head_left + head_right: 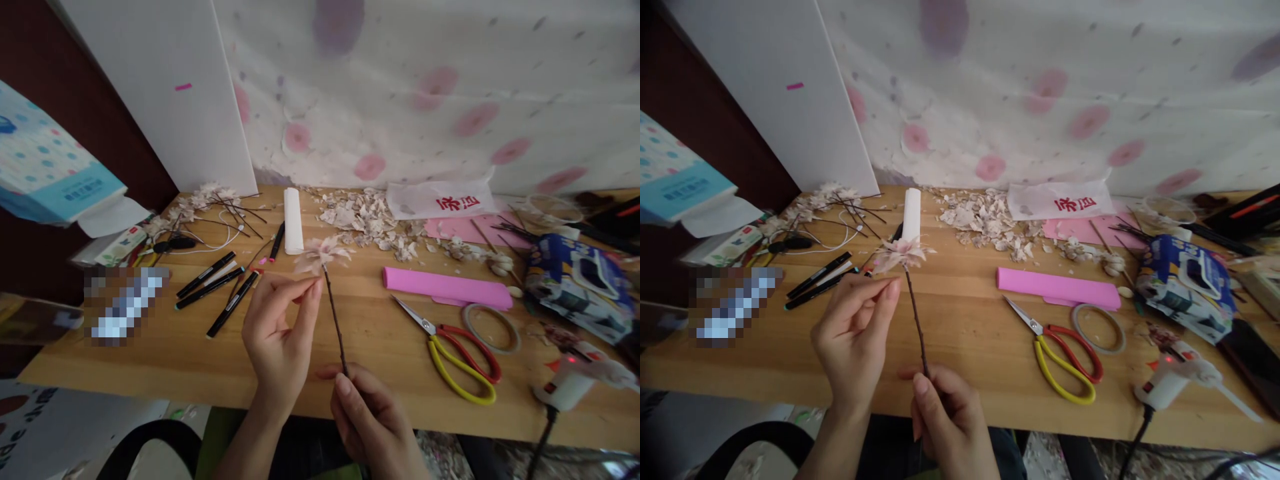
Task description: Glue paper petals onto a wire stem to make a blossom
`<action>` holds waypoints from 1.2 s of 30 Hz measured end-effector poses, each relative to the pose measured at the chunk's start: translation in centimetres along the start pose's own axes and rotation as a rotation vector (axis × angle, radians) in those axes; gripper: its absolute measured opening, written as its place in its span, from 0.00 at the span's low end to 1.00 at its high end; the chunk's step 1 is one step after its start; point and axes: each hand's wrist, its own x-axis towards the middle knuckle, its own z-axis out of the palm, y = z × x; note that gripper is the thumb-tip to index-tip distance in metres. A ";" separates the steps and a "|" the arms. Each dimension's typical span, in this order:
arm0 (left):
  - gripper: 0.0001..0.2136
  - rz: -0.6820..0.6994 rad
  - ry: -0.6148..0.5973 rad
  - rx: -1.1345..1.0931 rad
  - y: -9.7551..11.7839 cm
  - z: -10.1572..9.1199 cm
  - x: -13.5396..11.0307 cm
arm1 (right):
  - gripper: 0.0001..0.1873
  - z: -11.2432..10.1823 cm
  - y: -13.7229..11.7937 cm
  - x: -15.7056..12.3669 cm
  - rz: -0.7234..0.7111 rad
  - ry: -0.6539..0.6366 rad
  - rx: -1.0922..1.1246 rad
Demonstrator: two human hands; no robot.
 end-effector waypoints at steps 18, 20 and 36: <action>0.05 -0.276 0.133 -0.392 -1.3 -1.1 0.2 | 0.32 -0.3 0.3 0.7 0.053 0.099 0.117; 0.08 -0.571 0.136 -0.662 -1.9 -1.4 0.7 | 0.32 -0.7 0.3 1.0 0.033 0.139 0.153; 0.23 -1.099 -0.105 -1.552 -1.2 -2.3 1.0 | 0.27 -2.3 0.5 1.7 0.041 0.208 0.207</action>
